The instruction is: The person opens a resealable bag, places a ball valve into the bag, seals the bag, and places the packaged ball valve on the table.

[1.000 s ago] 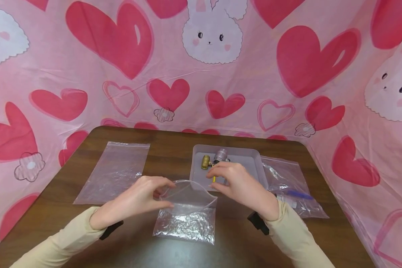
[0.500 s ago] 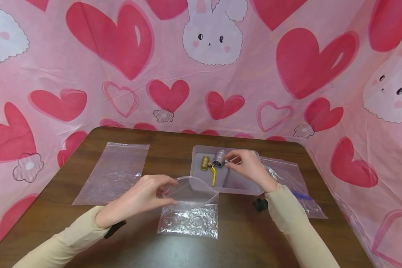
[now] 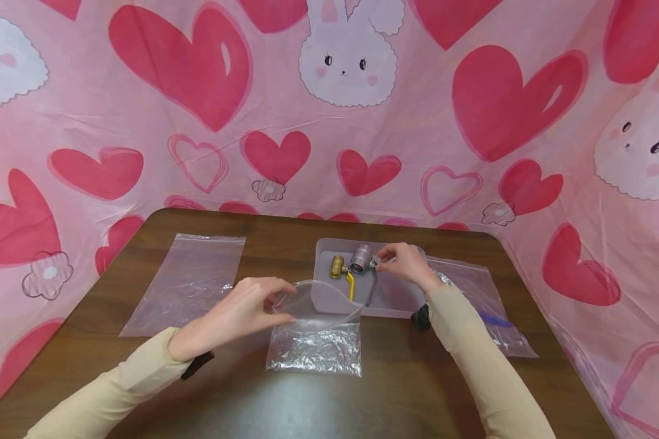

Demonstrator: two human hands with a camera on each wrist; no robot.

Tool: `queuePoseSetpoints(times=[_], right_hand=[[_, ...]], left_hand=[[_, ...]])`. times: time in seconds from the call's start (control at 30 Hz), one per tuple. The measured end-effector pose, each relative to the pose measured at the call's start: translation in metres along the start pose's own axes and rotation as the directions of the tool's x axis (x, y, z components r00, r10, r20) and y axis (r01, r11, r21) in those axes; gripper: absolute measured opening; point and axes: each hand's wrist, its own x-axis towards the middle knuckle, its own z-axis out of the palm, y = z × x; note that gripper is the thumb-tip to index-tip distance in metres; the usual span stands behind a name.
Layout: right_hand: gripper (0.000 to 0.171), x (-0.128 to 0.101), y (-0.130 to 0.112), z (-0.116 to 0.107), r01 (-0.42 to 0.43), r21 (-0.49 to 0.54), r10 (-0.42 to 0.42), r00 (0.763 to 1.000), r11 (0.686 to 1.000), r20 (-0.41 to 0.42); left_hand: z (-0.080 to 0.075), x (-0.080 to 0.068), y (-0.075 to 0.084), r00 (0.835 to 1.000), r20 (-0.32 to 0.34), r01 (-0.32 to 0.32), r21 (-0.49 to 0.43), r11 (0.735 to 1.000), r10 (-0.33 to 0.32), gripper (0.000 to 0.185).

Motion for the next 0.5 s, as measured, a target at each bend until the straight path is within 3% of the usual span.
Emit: queuePoseSetpoints(times=[0.27, 0.5], right_hand=[[0.037, 0.017, 0.011, 0.005, -0.094, -0.053, 0.098, 0.992, 0.994, 0.084], [0.039, 0.028, 0.02, 0.018, -0.172, 0.021, 0.168, 0.976, 0.985, 0.138]], left_hand=[[0.0, 0.003, -0.001, 1.0, 0.013, 0.027, -0.013, 1.0, -0.027, 0.04], [0.002, 0.003, -0.003, 0.999, 0.031, 0.027, -0.023, 0.999, -0.027, 0.038]])
